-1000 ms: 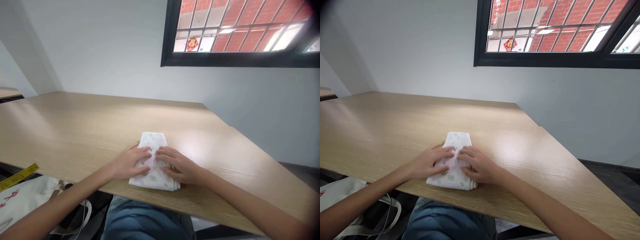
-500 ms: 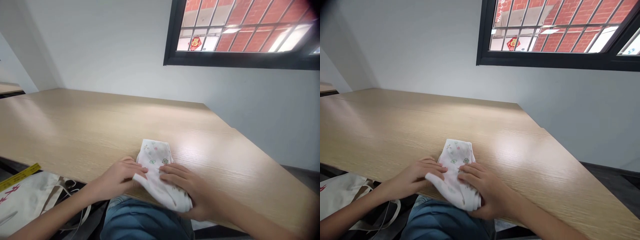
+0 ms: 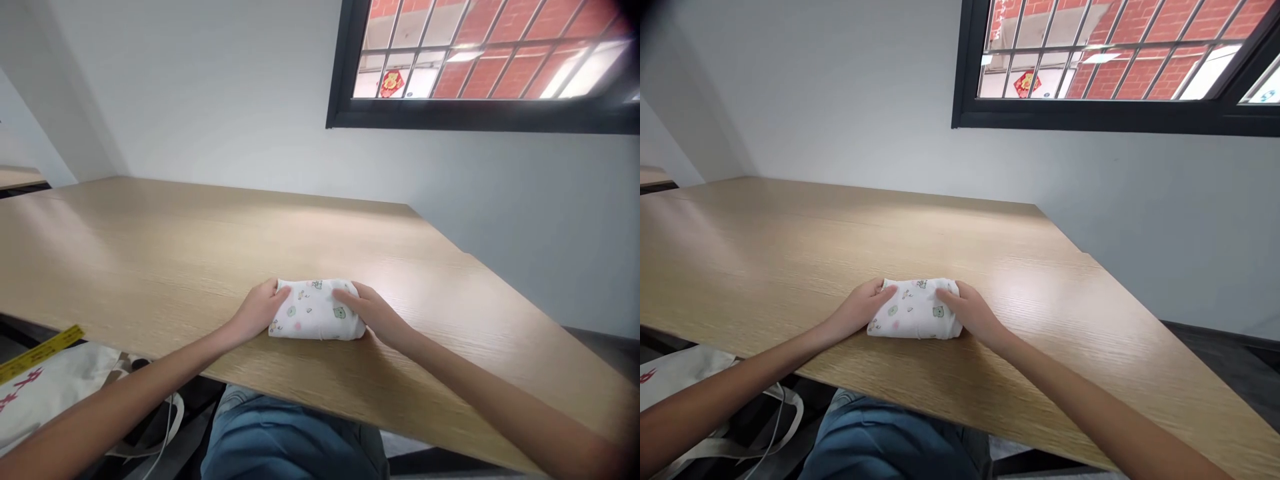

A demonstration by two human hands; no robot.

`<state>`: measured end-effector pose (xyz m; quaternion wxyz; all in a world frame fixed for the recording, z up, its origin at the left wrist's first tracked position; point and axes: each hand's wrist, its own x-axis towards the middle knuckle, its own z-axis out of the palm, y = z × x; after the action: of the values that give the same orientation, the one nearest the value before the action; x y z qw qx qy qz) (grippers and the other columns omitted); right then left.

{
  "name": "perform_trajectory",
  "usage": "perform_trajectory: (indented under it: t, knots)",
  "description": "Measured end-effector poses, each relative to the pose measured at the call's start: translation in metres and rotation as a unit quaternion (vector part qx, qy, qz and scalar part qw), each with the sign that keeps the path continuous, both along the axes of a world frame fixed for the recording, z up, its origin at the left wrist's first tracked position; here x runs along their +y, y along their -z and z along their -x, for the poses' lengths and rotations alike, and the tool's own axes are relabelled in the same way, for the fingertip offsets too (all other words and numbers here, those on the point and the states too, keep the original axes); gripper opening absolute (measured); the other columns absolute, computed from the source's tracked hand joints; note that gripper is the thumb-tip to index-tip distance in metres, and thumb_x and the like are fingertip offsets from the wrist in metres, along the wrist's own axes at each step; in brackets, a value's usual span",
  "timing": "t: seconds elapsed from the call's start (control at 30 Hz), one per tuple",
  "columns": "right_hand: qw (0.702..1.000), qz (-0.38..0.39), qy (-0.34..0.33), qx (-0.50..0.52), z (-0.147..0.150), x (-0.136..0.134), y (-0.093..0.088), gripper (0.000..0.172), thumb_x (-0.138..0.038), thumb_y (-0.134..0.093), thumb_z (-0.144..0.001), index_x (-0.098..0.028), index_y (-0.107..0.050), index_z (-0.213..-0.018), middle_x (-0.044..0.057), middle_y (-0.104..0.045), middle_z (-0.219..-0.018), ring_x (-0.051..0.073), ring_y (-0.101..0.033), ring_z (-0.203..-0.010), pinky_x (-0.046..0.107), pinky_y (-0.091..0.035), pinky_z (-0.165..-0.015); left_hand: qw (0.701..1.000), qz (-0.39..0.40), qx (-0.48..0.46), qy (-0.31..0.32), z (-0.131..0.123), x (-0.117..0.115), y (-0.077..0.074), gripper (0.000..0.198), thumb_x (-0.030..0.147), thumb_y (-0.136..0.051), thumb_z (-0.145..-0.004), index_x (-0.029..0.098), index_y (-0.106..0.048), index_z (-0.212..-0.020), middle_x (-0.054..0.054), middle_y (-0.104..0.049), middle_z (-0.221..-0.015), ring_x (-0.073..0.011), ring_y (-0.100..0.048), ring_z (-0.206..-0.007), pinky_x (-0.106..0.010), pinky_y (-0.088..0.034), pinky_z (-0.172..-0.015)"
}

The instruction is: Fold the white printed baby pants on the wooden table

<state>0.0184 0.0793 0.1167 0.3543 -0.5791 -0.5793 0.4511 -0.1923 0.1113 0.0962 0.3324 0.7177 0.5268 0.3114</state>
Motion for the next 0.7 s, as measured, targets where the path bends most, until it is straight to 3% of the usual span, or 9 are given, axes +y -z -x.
perform_trajectory:
  t: [0.13,0.23,0.33,0.4,0.43,0.5,0.57,0.7]
  knots:
    - [0.998,0.01,0.038,-0.039,-0.002,0.004,0.0,0.028,-0.041,-0.053,-0.078,-0.019,-0.05,-0.095,0.006,-0.06,-0.086,0.021,-0.058,-0.076,0.029,-0.047,-0.056,0.999,-0.03,0.02,-0.024,0.001,0.005,0.004,0.032,0.034,-0.043,-0.082,0.015,-0.051,-0.105,-0.001,-0.056,-0.07,-0.0183,-0.054,-0.066,-0.027,-0.039,-0.058]
    - [0.974,-0.137,0.022,-0.179,-0.004,-0.004,-0.002,0.024,-0.035,-0.046,-0.082,-0.02,-0.05,-0.101,0.008,-0.057,-0.095,0.023,-0.057,-0.084,0.034,-0.048,-0.064,0.998,-0.058,0.029,-0.009,0.004,0.002,0.0,0.041,0.03,-0.043,-0.082,0.016,-0.043,-0.121,-0.005,-0.059,-0.087,-0.0189,-0.056,-0.076,-0.031,-0.043,-0.067]
    - [0.87,-0.361,0.009,-0.335,0.006,-0.017,-0.005,0.025,-0.025,-0.038,-0.087,-0.018,-0.052,-0.106,0.013,-0.049,-0.117,0.027,-0.047,-0.107,0.044,-0.042,-0.085,0.989,-0.141,0.043,0.0,-0.001,-0.003,-0.007,0.046,0.025,-0.041,-0.083,0.016,-0.038,-0.128,-0.011,-0.046,-0.122,-0.0205,-0.047,-0.108,-0.034,-0.038,-0.089]
    - [0.807,-0.432,-0.038,-0.401,0.017,-0.023,-0.004,0.03,-0.022,-0.032,-0.09,-0.017,-0.051,-0.113,0.013,-0.047,-0.124,0.027,-0.039,-0.117,0.05,-0.031,-0.097,0.969,-0.229,0.084,0.026,-0.01,-0.005,-0.009,0.043,0.026,-0.034,-0.088,0.016,-0.037,-0.129,-0.01,-0.037,-0.135,-0.0201,-0.033,-0.124,-0.036,-0.028,-0.101]
    - [0.791,-0.437,-0.065,-0.423,0.022,-0.025,-0.003,0.032,-0.021,-0.031,-0.091,-0.016,-0.05,-0.116,0.013,-0.047,-0.126,0.027,-0.037,-0.12,0.051,-0.027,-0.1,0.957,-0.263,0.113,0.053,-0.014,-0.006,-0.01,0.042,0.028,-0.029,-0.09,0.016,-0.037,-0.13,-0.009,-0.035,-0.138,-0.0196,-0.028,-0.127,-0.038,-0.023,-0.104]
    - [0.79,-0.406,-0.112,-0.446,0.028,-0.025,0.002,0.036,-0.023,-0.03,-0.091,-0.013,-0.046,-0.122,0.013,-0.043,-0.131,0.027,-0.033,-0.124,0.051,-0.024,-0.103,0.938,-0.275,0.169,0.124,-0.021,-0.007,-0.009,0.043,0.032,-0.022,-0.094,0.018,-0.033,-0.133,-0.007,-0.035,-0.139,-0.019,-0.027,-0.129,-0.042,-0.018,-0.106]
    - [0.815,-0.351,-0.132,-0.442,0.025,-0.022,0.007,0.043,-0.029,-0.03,-0.092,-0.008,-0.039,-0.128,0.016,-0.037,-0.135,0.028,-0.029,-0.126,0.048,-0.028,-0.102,0.934,-0.234,0.206,0.177,-0.021,-0.007,-0.005,0.046,0.037,-0.02,-0.094,0.019,-0.03,-0.135,-0.007,-0.036,-0.139,-0.0202,-0.03,-0.128,-0.043,-0.021,-0.105]
    - [0.894,-0.234,-0.129,-0.359,-0.004,-0.019,0.008,0.046,-0.039,-0.028,-0.092,-0.011,-0.04,-0.127,0.015,-0.046,-0.128,0.026,-0.041,-0.118,0.044,-0.037,-0.096,0.95,-0.148,0.219,0.169,0.002,-0.007,0.004,0.055,0.048,-0.022,-0.092,0.016,-0.027,-0.137,-0.01,-0.034,-0.14,-0.0238,-0.031,-0.127,-0.041,-0.025,-0.104]
